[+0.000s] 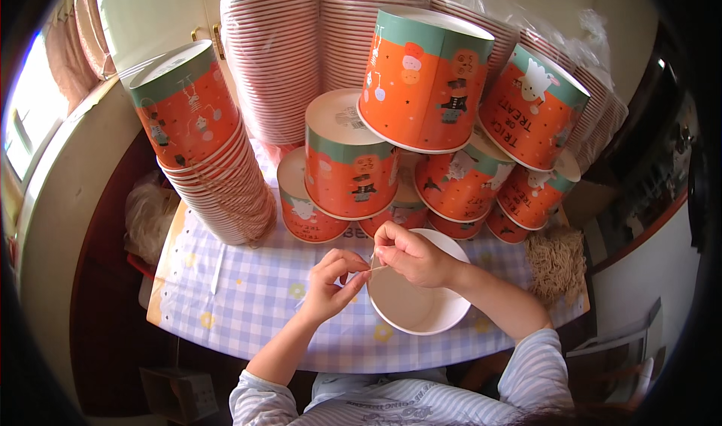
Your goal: Attaching elastic string handles to paper Halloween-themed buckets.
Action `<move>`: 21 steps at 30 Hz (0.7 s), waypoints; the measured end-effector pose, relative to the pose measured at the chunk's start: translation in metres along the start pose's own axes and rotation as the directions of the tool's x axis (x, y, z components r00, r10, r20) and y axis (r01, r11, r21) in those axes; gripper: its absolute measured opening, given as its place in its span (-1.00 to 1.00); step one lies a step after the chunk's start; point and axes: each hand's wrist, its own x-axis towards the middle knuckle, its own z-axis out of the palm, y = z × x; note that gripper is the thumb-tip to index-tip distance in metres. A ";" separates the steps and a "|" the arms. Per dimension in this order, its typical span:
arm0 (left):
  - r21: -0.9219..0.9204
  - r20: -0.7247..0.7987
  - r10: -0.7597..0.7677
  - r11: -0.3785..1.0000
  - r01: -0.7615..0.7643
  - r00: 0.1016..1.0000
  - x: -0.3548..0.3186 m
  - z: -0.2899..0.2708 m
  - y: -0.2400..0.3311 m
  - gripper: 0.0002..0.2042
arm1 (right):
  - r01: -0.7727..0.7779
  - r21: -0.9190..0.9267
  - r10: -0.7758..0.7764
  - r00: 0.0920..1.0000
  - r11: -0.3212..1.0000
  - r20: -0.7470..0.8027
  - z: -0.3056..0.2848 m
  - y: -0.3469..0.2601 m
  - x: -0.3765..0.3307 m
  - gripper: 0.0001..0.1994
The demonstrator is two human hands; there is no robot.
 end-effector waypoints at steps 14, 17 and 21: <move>-0.321 0.040 -0.178 0.930 0.181 0.983 -0.007 0.000 -0.005 -0.87 | 0.019 -0.334 -0.045 0.997 0.942 -0.070 0.002 -0.008 0.008 -0.90; -0.357 0.063 -0.198 0.911 0.208 0.978 -0.004 -0.001 0.000 -0.84 | 0.013 -0.316 -0.028 0.999 0.949 -0.042 0.002 -0.010 0.008 -0.89; -0.211 0.077 -0.169 0.961 0.182 0.983 -0.006 -0.001 -0.008 -0.82 | 0.021 -0.332 -0.033 0.999 0.943 -0.031 0.003 -0.012 0.008 -0.89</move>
